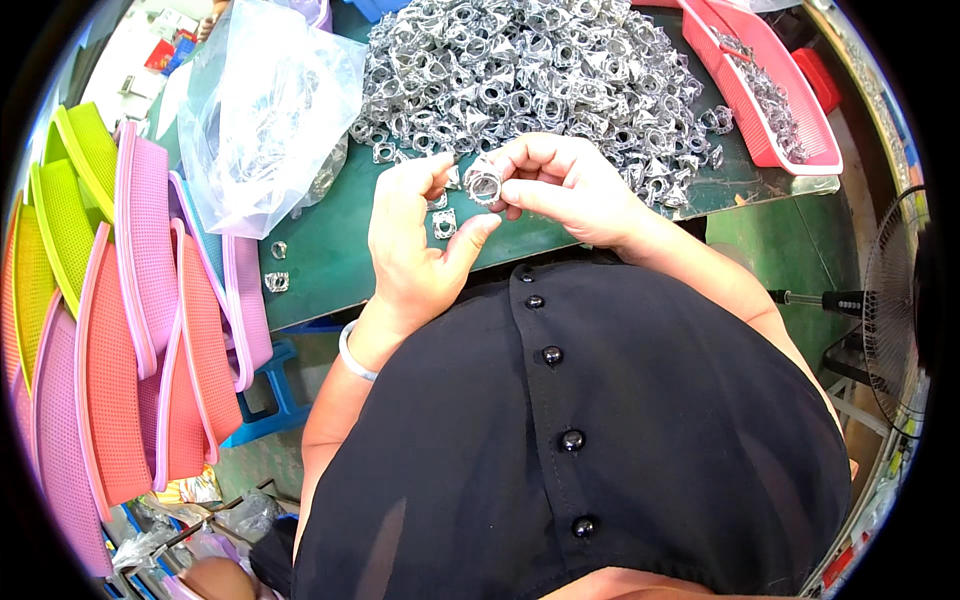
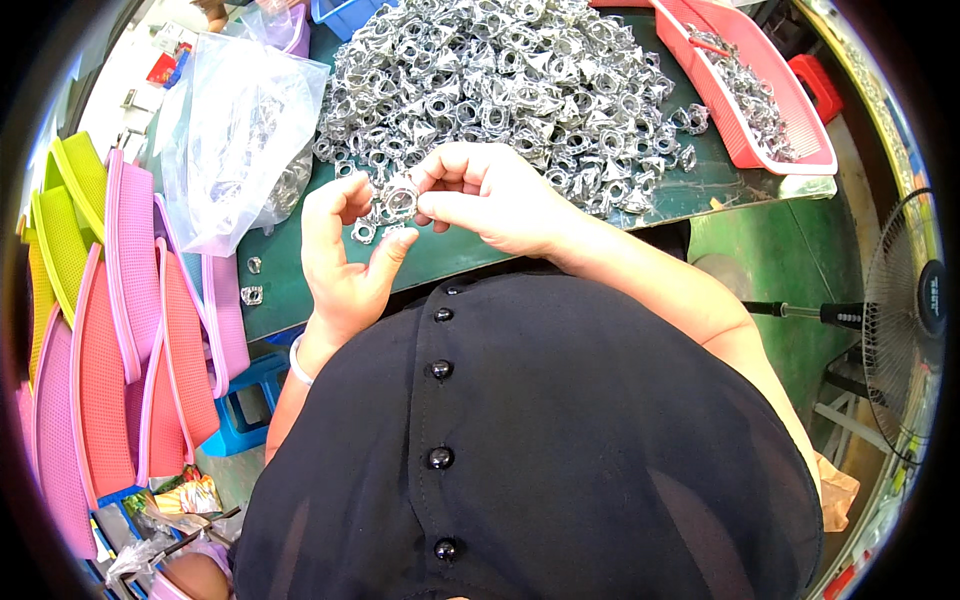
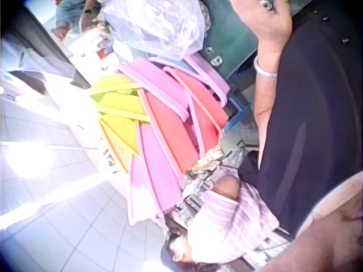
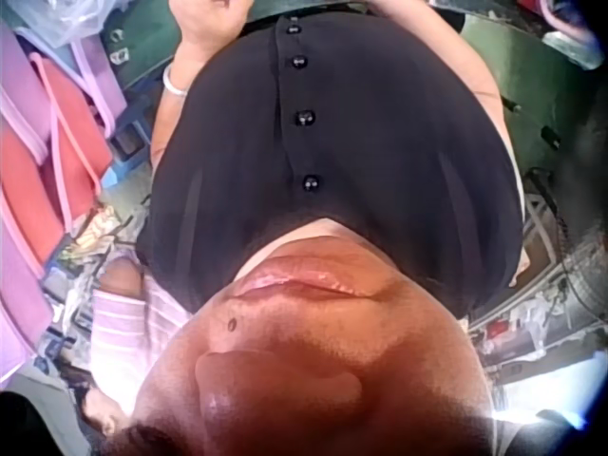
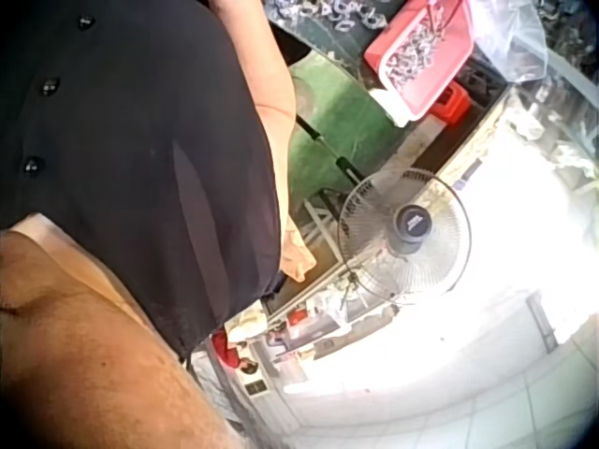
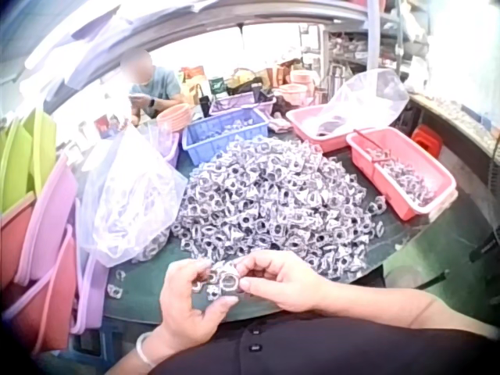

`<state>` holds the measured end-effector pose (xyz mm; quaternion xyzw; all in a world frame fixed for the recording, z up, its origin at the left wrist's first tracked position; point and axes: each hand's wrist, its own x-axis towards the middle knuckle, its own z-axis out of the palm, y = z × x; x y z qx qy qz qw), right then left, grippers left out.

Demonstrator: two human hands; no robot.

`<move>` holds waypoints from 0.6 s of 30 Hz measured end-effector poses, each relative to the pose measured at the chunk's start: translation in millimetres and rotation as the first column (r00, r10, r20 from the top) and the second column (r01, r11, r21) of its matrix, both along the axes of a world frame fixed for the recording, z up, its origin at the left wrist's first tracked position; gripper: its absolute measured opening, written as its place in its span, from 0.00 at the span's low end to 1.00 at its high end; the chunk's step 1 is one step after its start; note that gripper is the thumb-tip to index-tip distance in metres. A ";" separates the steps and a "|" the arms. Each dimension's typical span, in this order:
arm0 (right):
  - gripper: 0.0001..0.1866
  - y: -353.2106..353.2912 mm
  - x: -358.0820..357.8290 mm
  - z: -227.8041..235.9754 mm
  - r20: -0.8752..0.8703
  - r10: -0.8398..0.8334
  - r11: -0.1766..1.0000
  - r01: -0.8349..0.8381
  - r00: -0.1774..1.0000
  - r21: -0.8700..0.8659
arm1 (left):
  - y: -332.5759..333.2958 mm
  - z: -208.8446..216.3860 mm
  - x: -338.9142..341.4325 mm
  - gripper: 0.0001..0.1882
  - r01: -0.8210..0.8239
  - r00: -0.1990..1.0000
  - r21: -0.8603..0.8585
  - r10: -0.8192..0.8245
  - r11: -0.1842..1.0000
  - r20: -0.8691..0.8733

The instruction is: The person joins together small metal ring-shaped components by hand on a work table, turning them over and checking their fit.

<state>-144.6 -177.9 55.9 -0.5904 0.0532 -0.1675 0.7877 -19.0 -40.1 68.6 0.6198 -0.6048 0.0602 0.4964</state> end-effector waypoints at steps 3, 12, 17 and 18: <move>0.06 -0.7 1.7 1.6 0.019 0.028 1.000 -0.028 0.999 -0.013 | -3.0 -0.8 3.9 0.26 0.036 0.995 0.059 -0.031 0.998 -0.096; 0.11 -3.5 5.3 -4.2 0.044 -0.001 0.997 0.005 0.999 -0.081 | -5.7 -10.4 10.8 0.19 0.051 0.993 0.073 -0.043 0.996 -0.109; 0.11 -7.0 2.2 15.0 0.119 -0.051 0.803 0.111 0.992 -0.586 | -3.5 -9.2 9.6 0.19 -0.004 0.997 0.108 0.012 0.994 -0.080; 0.08 -6.1 3.8 18.2 0.119 -0.054 0.772 0.117 0.991 -0.624 | -3.6 -8.0 9.6 0.19 -0.001 0.998 0.107 0.008 0.994 -0.059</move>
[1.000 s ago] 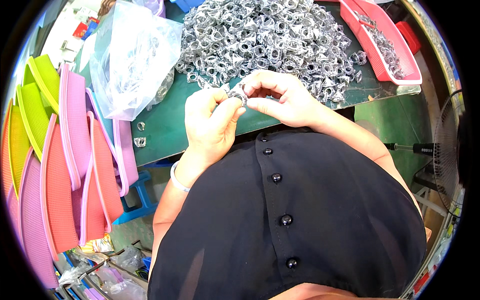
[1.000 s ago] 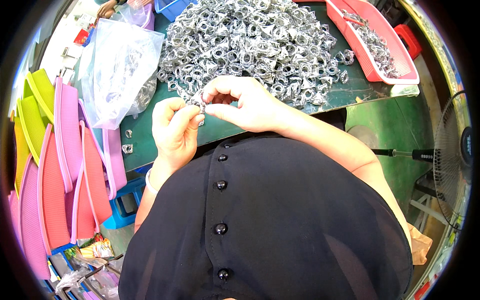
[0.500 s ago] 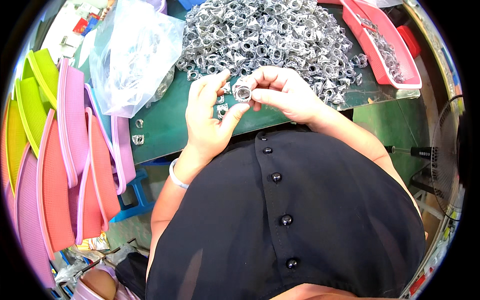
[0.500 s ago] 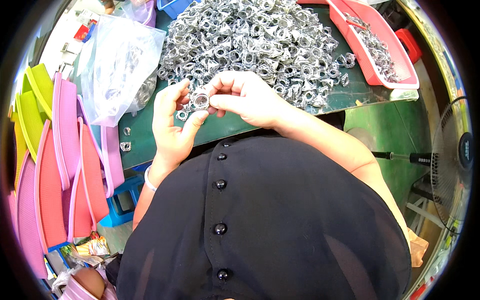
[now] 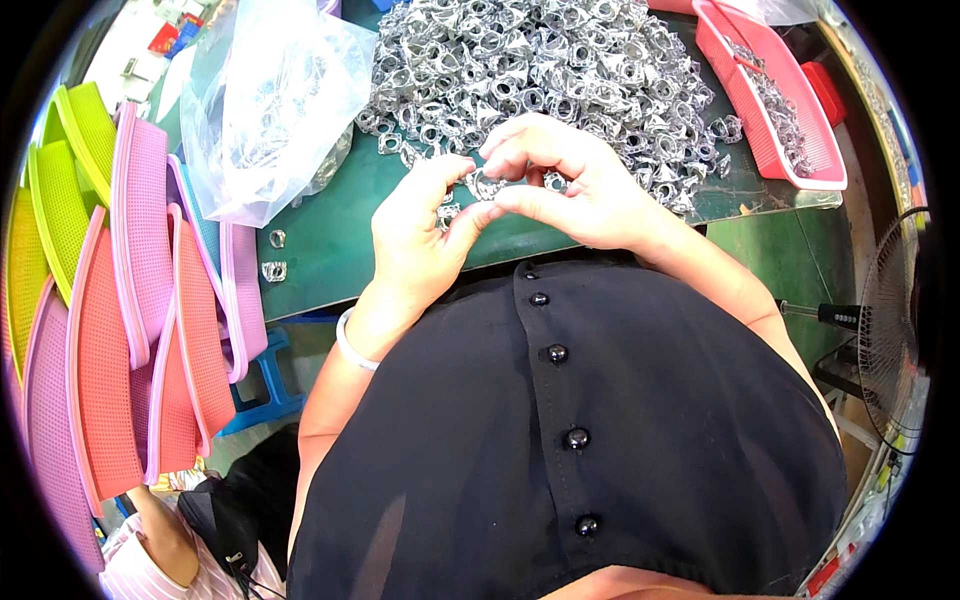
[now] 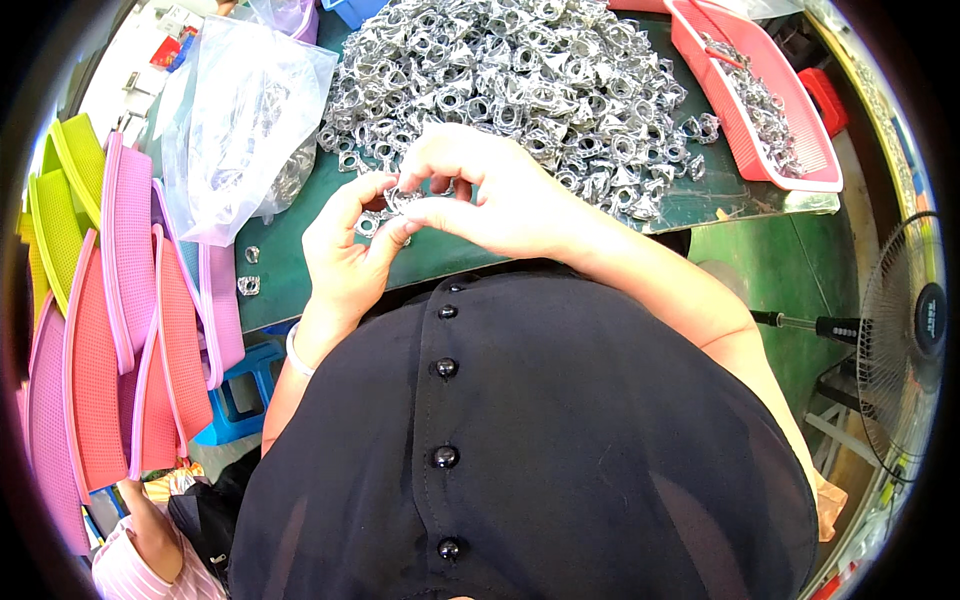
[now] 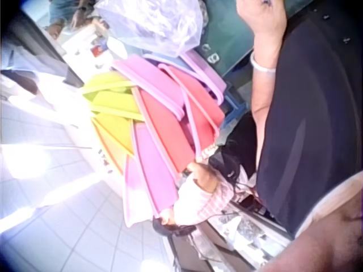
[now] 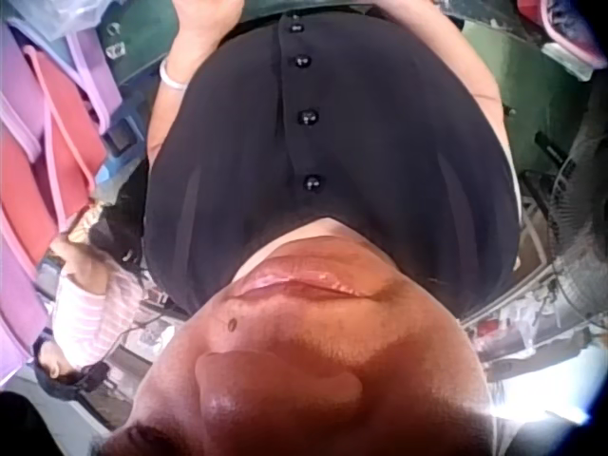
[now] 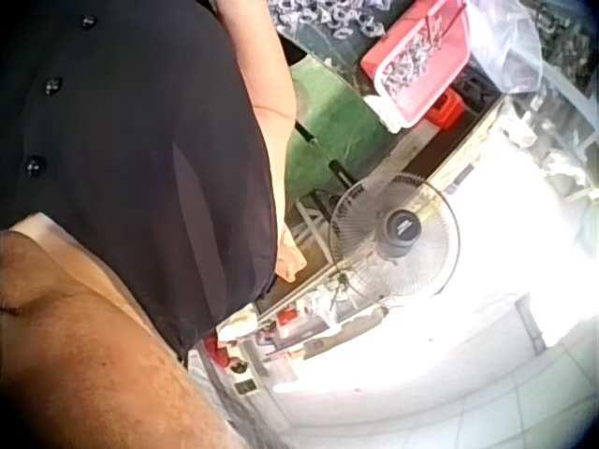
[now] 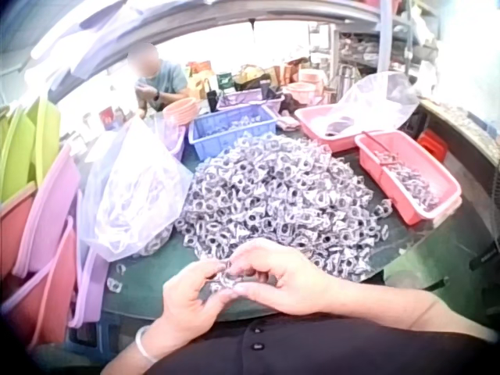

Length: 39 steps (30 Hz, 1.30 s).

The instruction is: The person joins together small metal ring-shaped components by hand on a work table, turning them over and checking their fit.

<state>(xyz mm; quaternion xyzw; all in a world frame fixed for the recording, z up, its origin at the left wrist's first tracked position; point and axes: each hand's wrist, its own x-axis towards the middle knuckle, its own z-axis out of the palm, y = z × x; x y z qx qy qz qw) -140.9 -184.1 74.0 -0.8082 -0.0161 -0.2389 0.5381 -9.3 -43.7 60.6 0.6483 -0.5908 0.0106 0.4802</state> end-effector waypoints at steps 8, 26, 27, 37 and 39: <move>0.03 0.5 3.7 -0.8 -0.092 0.077 0.995 -0.071 0.993 0.072 | 3.6 0.4 1.9 0.21 0.113 0.980 -0.021 -0.115 0.993 -0.160; 0.05 -0.8 2.3 -6.4 -0.075 0.158 0.986 -0.153 0.985 0.061 | 10.7 -7.1 -4.8 0.17 0.324 0.657 -0.083 -0.287 0.943 -0.698; 0.05 0.1 2.6 -8.0 -0.085 0.170 0.974 -0.154 0.982 0.167 | 11.0 -7.7 -2.5 0.17 0.295 0.794 -0.042 -0.269 0.955 -0.546; 0.09 -4.3 2.1 -1.2 -0.266 0.370 0.870 -0.233 0.890 0.434 | 10.3 -6.0 2.9 0.18 0.145 0.961 0.034 -0.148 0.989 0.233; 0.09 -3.9 1.5 -2.0 -0.271 0.390 0.849 -0.229 0.880 0.477 | 10.4 -6.5 2.1 0.18 0.137 0.956 0.034 -0.141 0.990 0.259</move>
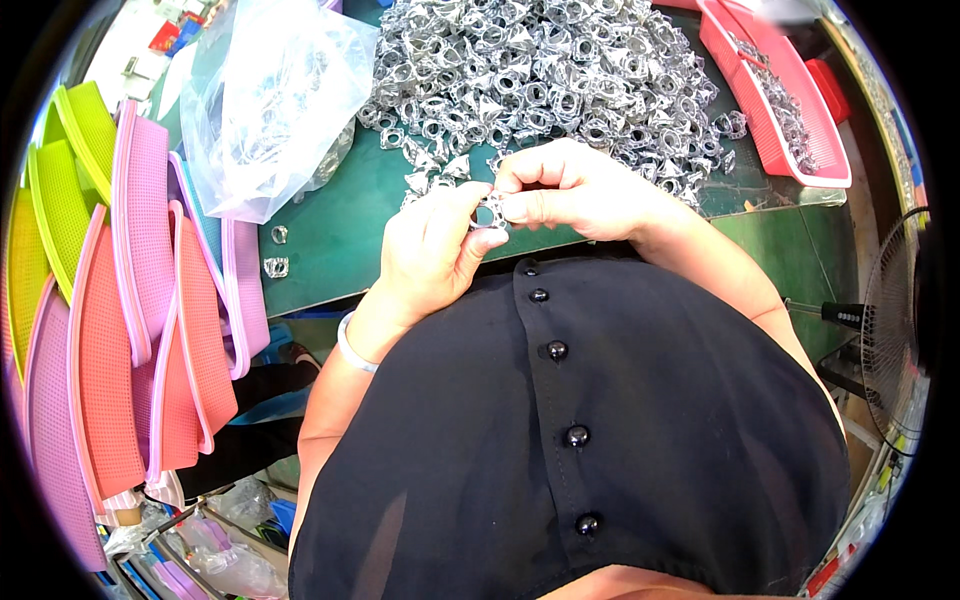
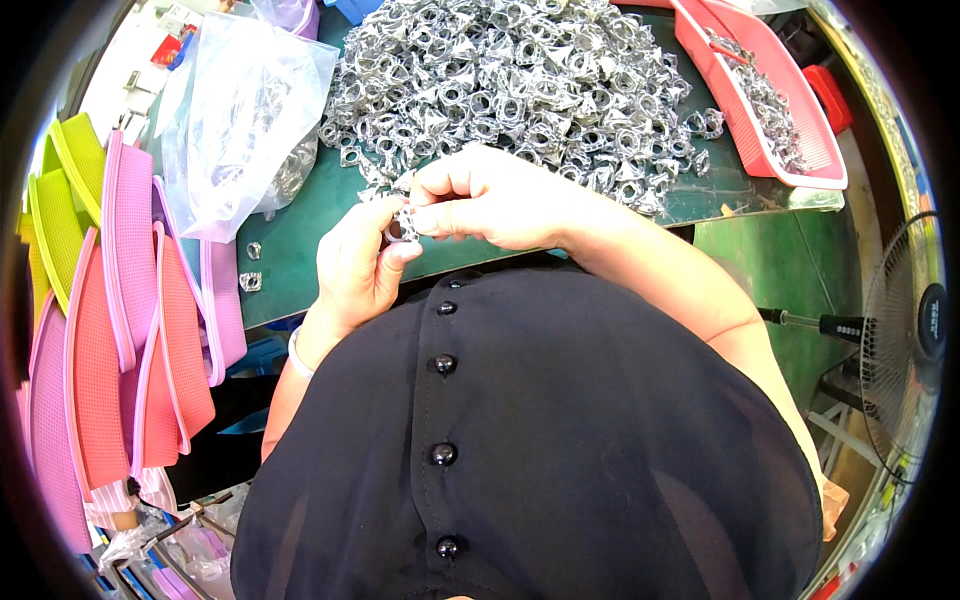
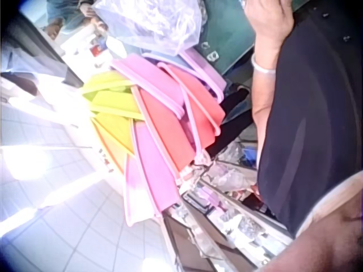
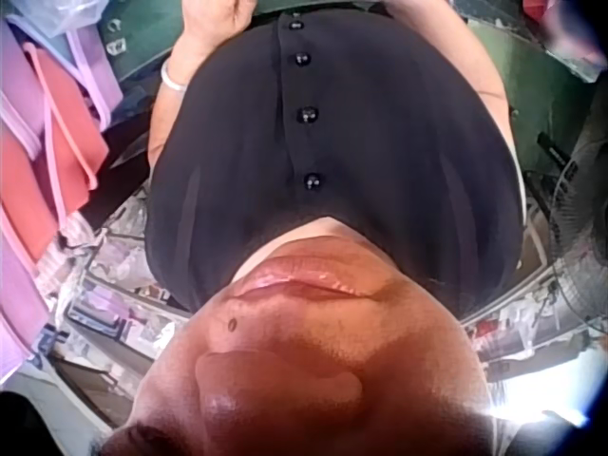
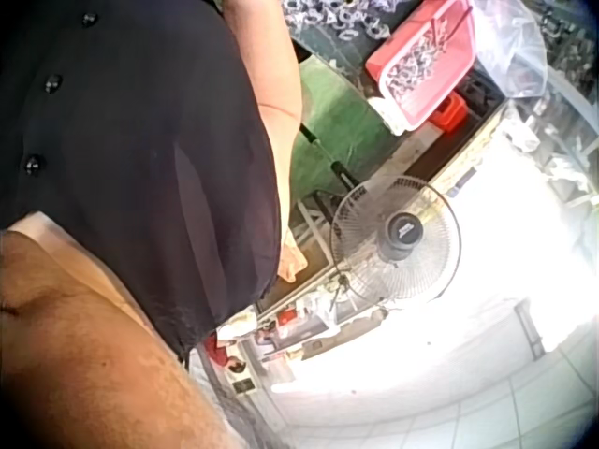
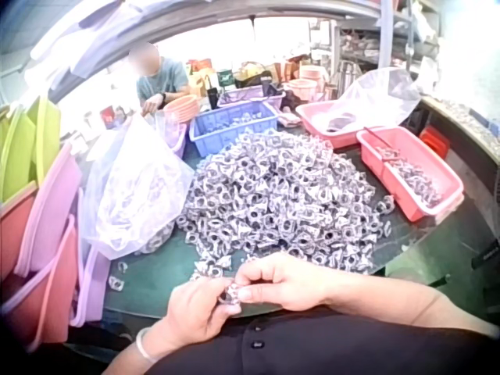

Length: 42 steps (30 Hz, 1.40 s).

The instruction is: The person joins together small metal ring-shaped components by hand on a work table, turning them over and checking their fit.

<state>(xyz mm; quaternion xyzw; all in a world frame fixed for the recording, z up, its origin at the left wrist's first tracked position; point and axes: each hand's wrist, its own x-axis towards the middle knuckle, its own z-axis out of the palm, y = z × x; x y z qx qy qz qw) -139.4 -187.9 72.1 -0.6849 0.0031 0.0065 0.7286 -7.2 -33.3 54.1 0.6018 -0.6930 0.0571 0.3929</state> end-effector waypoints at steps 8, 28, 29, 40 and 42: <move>0.09 7.6 4.0 1.3 -0.074 -0.026 0.982 0.039 0.997 0.183 | 4.5 5.8 0.6 0.17 -0.012 0.997 0.067 0.008 0.998 0.071; 0.07 7.5 15.0 1.1 -0.122 -0.099 0.930 0.136 0.988 0.343 | -3.9 5.1 3.7 0.14 -0.049 0.999 -0.091 0.050 0.995 0.007; 0.07 7.5 13.9 5.4 -0.123 -0.115 0.930 0.151 0.986 0.334 | -3.9 6.0 2.7 0.15 -0.062 0.998 -0.089 0.062 0.994 -0.003; 0.08 0.6 8.7 -0.5 0.052 -0.136 0.983 0.128 0.989 0.132 | -4.6 6.6 -0.8 0.16 -0.033 0.999 -0.158 0.031 0.987 -0.016; 0.09 -1.9 9.3 0.6 0.167 -0.117 0.992 0.123 0.979 -0.029 | -4.6 8.8 -2.5 0.17 -0.027 0.999 -0.145 0.022 0.989 -0.030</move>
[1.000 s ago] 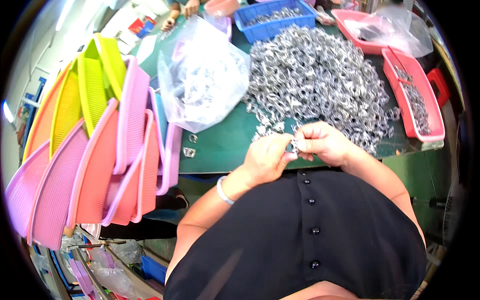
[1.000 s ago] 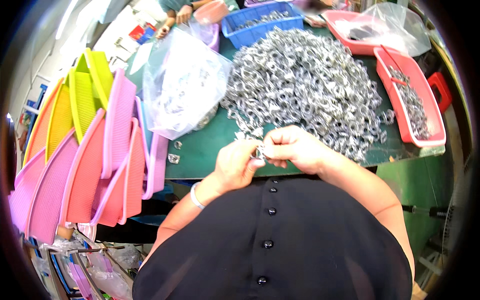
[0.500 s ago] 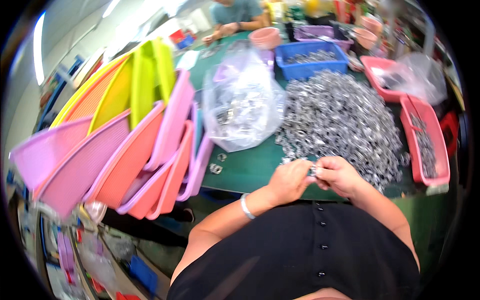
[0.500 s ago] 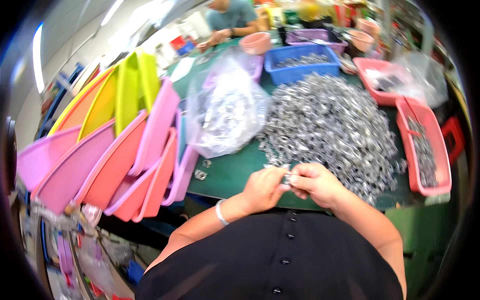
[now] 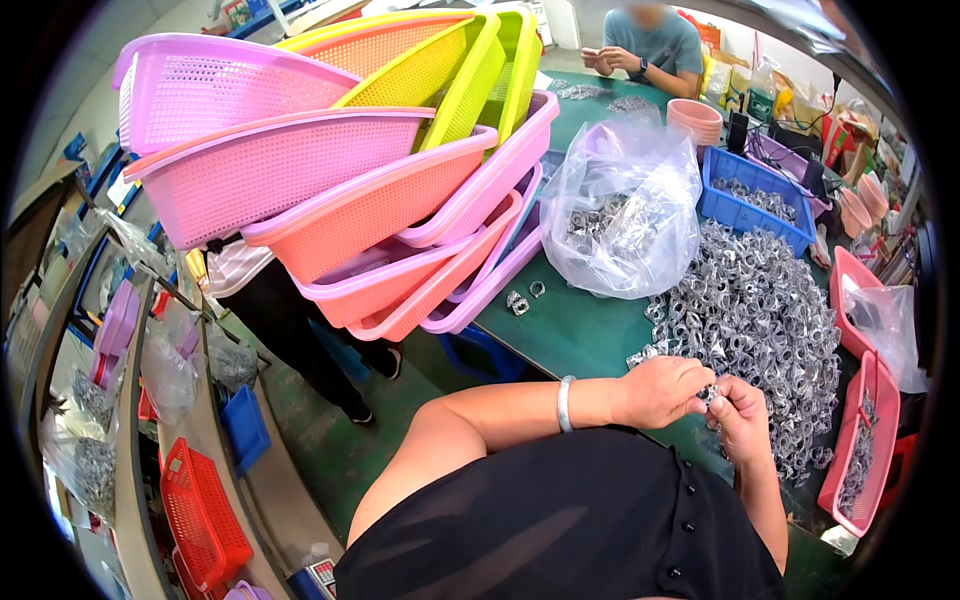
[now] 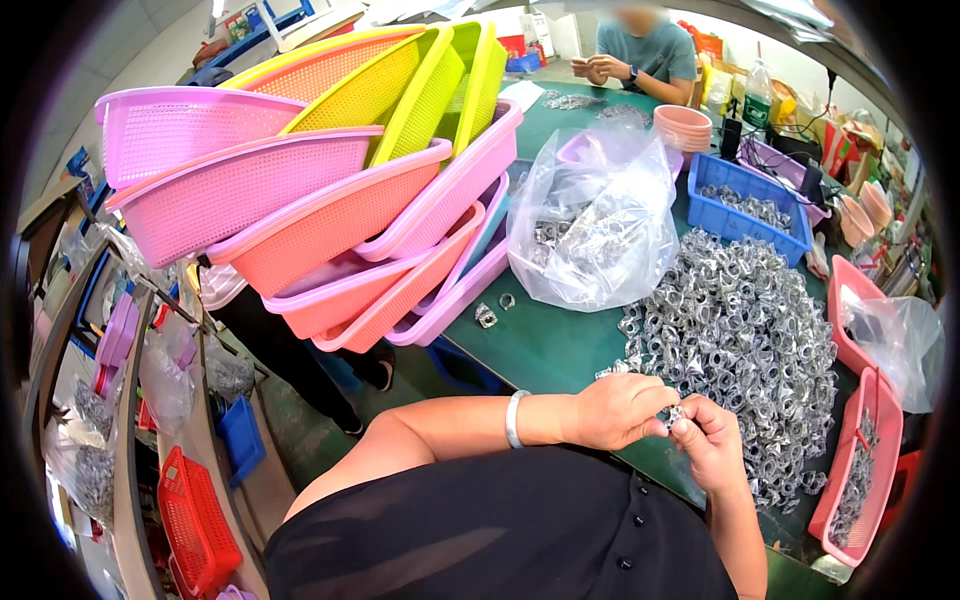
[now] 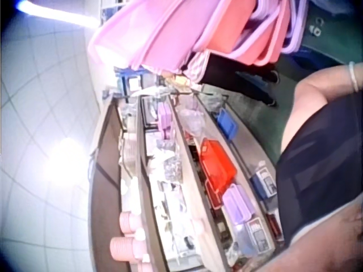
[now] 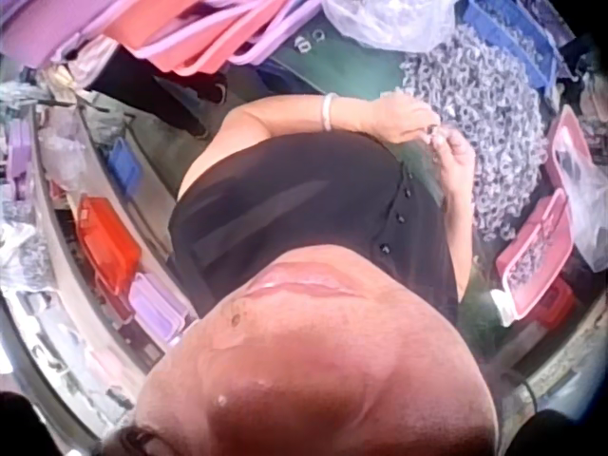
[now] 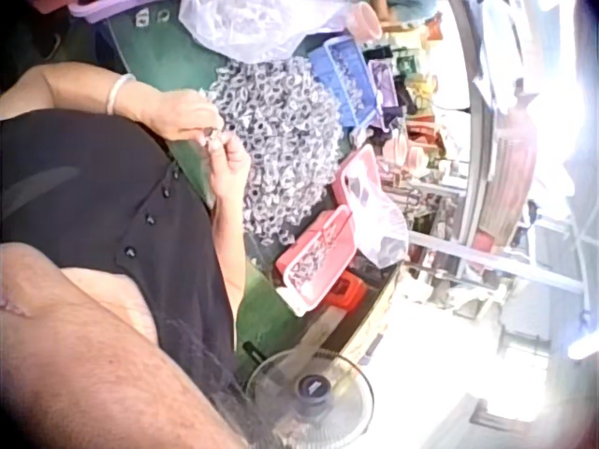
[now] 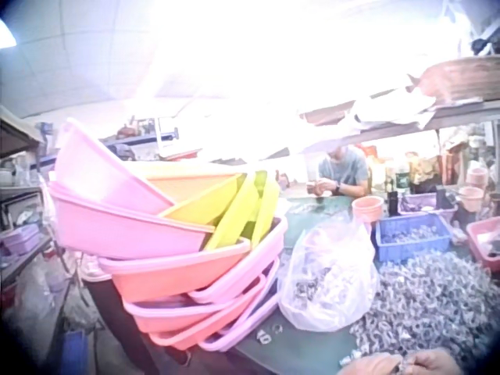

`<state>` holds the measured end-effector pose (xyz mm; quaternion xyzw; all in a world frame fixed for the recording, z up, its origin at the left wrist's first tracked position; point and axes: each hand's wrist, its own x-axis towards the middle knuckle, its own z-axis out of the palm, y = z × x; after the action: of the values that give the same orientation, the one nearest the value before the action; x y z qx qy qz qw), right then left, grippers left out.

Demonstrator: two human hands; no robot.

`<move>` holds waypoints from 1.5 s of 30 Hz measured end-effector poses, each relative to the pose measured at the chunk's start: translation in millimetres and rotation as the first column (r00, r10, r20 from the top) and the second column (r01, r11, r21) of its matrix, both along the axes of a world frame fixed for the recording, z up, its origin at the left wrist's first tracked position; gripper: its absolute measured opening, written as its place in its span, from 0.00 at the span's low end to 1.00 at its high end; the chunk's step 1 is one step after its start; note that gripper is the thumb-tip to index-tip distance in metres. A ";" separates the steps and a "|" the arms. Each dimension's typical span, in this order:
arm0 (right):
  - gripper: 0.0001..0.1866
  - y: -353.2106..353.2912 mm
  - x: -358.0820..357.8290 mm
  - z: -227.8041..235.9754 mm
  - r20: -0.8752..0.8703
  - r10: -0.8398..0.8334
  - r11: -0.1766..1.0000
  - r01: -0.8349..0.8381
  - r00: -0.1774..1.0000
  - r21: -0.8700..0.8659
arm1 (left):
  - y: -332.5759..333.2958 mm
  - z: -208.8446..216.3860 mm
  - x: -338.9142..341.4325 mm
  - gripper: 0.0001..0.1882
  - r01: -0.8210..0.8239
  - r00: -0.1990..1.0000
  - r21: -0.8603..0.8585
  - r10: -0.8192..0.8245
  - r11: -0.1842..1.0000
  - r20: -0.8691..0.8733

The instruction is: The person joins together small metal ring-shaped components by hand on a work table, turning them over and checking their fit.

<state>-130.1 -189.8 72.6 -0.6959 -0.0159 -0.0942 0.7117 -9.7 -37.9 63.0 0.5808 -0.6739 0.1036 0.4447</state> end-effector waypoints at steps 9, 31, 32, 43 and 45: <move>0.10 6.5 -8.1 -0.9 -0.001 -0.029 0.990 0.029 1.000 0.141 | -2.2 2.9 -3.7 0.17 0.048 0.999 -0.049 -0.046 0.998 0.027; 0.17 7.8 -5.0 -2.9 0.249 -0.172 0.873 0.265 0.953 -0.411 | 8.4 0.0 0.3 0.14 0.425 0.211 0.122 0.033 0.897 -0.977; 0.17 8.1 -6.5 -4.2 0.231 -0.181 0.893 0.258 0.956 -0.368 | 8.1 0.9 -1.0 0.14 0.424 0.183 0.111 0.035 0.899 -0.983; 0.13 11.4 -5.7 -4.1 0.258 -0.208 0.906 0.285 0.944 -0.313 | 6.2 -8.2 -0.9 0.16 0.466 0.100 0.013 -0.038 0.885 -0.994; 0.13 11.3 -5.1 -5.1 0.284 -0.204 0.897 0.295 0.937 -0.329 | 6.2 -10.1 1.2 0.16 0.471 0.109 0.015 -0.041 0.882 -0.993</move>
<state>-135.3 -178.5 67.5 -0.7958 -0.0300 -0.2650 0.5437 -8.4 -31.7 52.8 0.4434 -0.3225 -0.4899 0.6778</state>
